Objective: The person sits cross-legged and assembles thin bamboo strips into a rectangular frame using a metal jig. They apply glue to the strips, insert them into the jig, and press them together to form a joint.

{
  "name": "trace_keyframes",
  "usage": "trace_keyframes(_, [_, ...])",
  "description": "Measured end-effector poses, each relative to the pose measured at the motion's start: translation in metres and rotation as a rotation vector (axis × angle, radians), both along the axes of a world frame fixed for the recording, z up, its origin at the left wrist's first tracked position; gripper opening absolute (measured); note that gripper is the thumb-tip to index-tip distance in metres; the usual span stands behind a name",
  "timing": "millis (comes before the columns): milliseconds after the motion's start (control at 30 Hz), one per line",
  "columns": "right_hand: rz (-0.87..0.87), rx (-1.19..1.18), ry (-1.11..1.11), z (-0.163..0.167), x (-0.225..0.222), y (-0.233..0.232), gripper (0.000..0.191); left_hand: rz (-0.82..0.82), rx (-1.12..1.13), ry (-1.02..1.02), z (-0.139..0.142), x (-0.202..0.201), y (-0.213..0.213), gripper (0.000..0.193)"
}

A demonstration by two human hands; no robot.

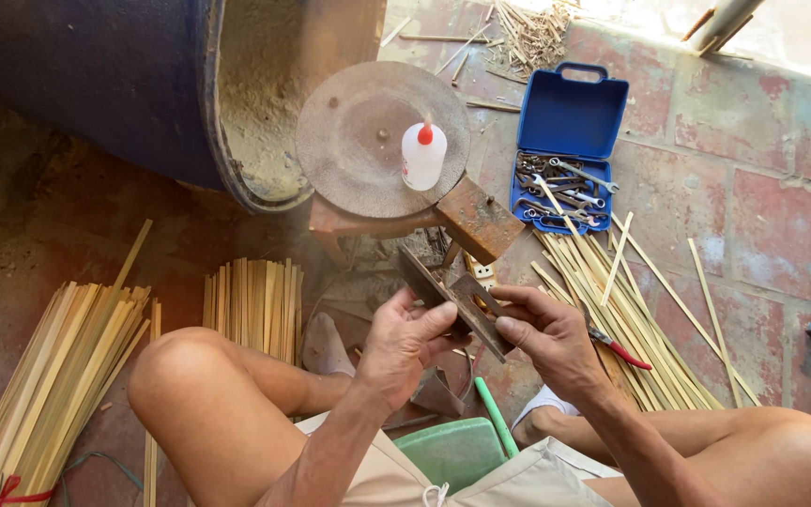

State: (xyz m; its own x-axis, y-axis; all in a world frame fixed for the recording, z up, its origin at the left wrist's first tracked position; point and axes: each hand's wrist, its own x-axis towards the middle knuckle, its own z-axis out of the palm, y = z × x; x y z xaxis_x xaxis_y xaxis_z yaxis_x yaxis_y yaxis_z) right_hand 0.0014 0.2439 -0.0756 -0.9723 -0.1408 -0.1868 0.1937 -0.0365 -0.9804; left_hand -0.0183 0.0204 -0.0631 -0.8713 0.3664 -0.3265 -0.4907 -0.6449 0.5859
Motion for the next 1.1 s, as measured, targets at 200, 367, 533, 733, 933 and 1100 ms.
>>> trace_keyframes(200, [0.049,0.112,-0.024,0.002,-0.002,-0.005,0.038,0.035,-0.071,0.011,-0.004,0.003,-0.004,0.035])
trace_keyframes(367, [0.025,-0.052,-0.103,0.011,-0.001,-0.004,0.039,-0.008,-0.049,0.006,-0.005,0.005,-0.006,0.026])
trace_keyframes(533, [0.023,0.345,0.329,0.023,0.012,-0.014,0.036,-0.044,-0.105,0.018,-0.007,0.006,-0.009,0.025])
trace_keyframes(733, [0.123,0.620,0.902,0.044,0.016,-0.016,0.040,-0.129,-0.070,0.362,0.010,0.014,-0.030,0.022])
trace_keyframes(933, [-0.024,0.903,1.307,0.061,0.012,-0.007,0.035,0.062,-0.326,1.021,0.029,0.019,-0.029,0.025])
trace_keyframes(1100, [-0.082,0.997,1.401,0.066,0.017,-0.002,0.033,0.117,-0.416,1.066,0.044,0.025,-0.027,0.025])
